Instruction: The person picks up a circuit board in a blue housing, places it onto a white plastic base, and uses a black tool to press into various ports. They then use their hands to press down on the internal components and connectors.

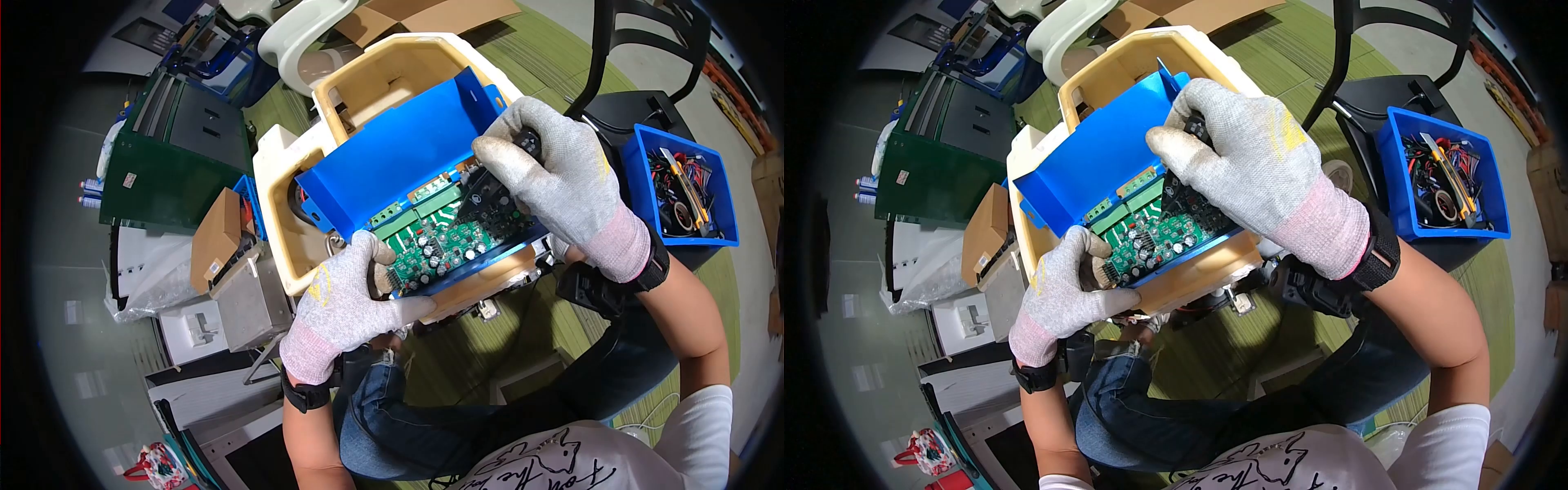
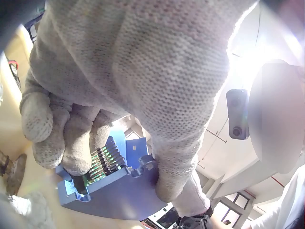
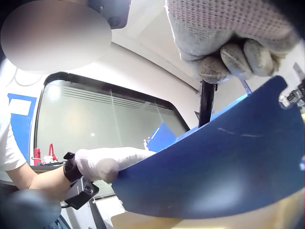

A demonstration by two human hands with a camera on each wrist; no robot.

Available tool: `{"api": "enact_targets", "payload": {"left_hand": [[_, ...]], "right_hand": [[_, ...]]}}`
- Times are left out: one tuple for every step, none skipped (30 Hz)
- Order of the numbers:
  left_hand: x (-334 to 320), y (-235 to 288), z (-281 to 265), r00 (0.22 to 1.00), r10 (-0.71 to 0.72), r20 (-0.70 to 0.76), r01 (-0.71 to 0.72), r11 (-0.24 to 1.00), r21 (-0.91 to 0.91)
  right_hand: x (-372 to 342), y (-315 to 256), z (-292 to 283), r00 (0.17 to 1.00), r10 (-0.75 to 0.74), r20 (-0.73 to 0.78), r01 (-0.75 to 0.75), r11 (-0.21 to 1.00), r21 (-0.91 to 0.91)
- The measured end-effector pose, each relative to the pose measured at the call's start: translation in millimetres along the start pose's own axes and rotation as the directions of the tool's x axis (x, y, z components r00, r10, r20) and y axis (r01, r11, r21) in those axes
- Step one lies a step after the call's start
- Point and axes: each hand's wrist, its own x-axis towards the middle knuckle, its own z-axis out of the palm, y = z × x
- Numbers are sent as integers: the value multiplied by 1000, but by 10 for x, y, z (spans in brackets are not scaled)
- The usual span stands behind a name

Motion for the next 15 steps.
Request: {"api": "enact_targets", "payload": {"left_hand": [[1, -2, 1, 1000, 2, -2, -2, 1000, -1], [2, -5, 2, 1000, 3, -3, -3, 1000, -1], [2, -5, 1, 1000, 2, -2, -2, 1000, -3], [3, -4, 0, 1000, 1, -1, -1, 1000, -4], [3, -4, 0, 1000, -1, 1, 1, 1000, -6], [4, -6, 1, 1000, 8, -5, -8, 1000, -5], [5, -8, 4, 1000, 17, -10, -17, 1000, -4], [5, -9, 5, 1000, 26, -16, -26, 1000, -3], [5, 4, -2, 1000, 0, 0, 0, 1000, -7], [5, 28, -15, 1000, -26, 16, 26, 1000, -9], [2, 46, -24, 998, -52, 30, 53, 999, -12], [4, 41, -19, 999, -41, 23, 40, 999, 4], [7, 27, -7, 999, -29, 15, 28, 999, 19], [2, 27, -6, 1000, -18, 4, 17, 999, 32], [-9, 48, -14, 1000, -26, 15, 26, 999, 25]], "right_hand": [[1, 11, 2, 1000, -21, -4, 21, 1000, -20], [1, 17, 3, 999, -42, -8, 42, 998, -40], [2, 17, 4, 999, -36, -5, 36, 998, -48], [4, 15, 3, 1000, -30, -2, 30, 998, -56], [5, 13, 2, 1000, -25, 1, 25, 998, -65], [8, 14, -1, 999, -38, 2, 38, 995, -96], [10, 17, -4, 999, -51, 4, 51, 991, -128], [11, 16, -7, 998, -65, 6, 65, 985, -159], [11, 8, -11, 996, -86, 7, 86, 979, -185], [8, -6, -16, 994, -109, 10, 109, 972, -211], [4, -24, -19, 991, -133, 13, 132, 963, -235], [-5, -49, -18, 985, -171, 25, 171, 946, -275], [-19, -81, -14, 977, -210, 39, 211, 926, -314], [-29, -118, -8, 967, -250, 56, 254, 901, -351], [-35, -145, 11, 962, -262, 73, 270, 881, -389]]}}
